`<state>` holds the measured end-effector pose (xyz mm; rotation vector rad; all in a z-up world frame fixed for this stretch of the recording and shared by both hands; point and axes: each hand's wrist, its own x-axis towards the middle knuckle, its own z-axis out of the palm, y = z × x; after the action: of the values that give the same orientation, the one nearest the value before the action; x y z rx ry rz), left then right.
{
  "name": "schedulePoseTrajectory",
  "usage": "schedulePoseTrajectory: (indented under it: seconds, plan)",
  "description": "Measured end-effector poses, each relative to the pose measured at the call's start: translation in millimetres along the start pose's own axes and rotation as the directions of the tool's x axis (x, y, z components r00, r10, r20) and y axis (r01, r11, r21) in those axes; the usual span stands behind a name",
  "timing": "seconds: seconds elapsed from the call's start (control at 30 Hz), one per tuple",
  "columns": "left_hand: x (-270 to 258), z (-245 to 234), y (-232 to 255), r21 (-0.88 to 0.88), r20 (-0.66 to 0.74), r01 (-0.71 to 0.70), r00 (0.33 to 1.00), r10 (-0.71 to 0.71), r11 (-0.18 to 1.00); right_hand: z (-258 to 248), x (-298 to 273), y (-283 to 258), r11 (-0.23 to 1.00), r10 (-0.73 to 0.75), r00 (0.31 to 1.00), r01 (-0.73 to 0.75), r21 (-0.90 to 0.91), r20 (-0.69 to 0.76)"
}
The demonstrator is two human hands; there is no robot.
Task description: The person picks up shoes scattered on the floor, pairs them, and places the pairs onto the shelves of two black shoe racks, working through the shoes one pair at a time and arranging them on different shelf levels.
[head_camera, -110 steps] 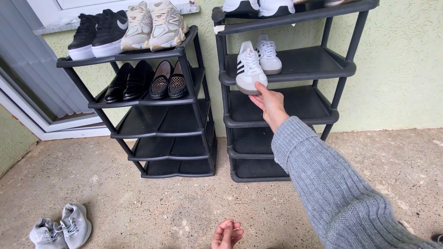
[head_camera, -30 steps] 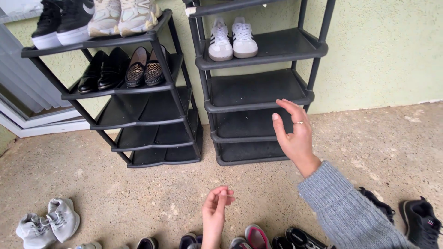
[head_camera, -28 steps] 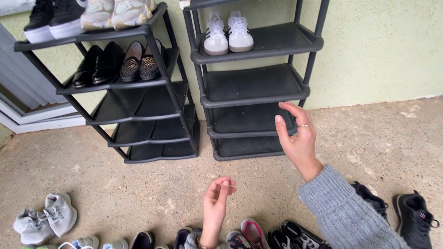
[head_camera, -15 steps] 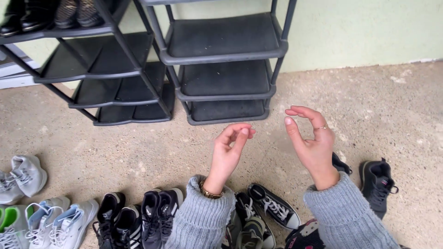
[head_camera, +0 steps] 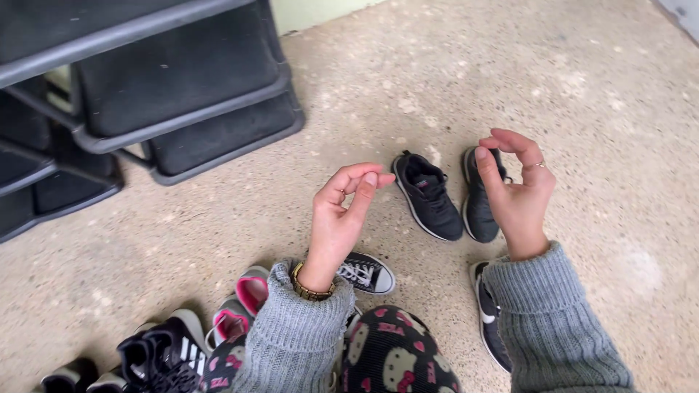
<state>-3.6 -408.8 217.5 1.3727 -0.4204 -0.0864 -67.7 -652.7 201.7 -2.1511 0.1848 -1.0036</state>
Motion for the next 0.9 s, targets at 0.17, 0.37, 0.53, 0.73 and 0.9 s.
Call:
schedulePoseTrajectory:
  seconds: [0.17,0.37,0.53,0.73,0.9]
  plan:
    - [-2,36,-11,0.007,0.115,0.022,0.993,-0.023,1.0,-35,-29,66,0.988,0.056,0.996,-0.065,-0.141,-0.067]
    - [-1,76,-34,0.04,0.204,0.019,0.979,-0.026,0.999,-61,-58,131,0.959,0.126,0.99,-0.138,-0.248,-0.067]
    - [-5,111,-67,-0.003,0.232,0.035,0.972,-0.033,0.999,-59,-75,197,0.934,0.174,0.984,-0.172,-0.312,-0.022]
    - [-12,126,-106,0.025,0.218,0.099,0.971,-0.102,0.995,-31,-106,291,0.879,0.192,0.981,-0.168,-0.447,0.01]
    - [-10,132,-137,0.023,0.162,0.169,0.972,-0.171,0.985,-4,-127,344,0.826,0.484,0.852,-0.37,-0.425,0.199]
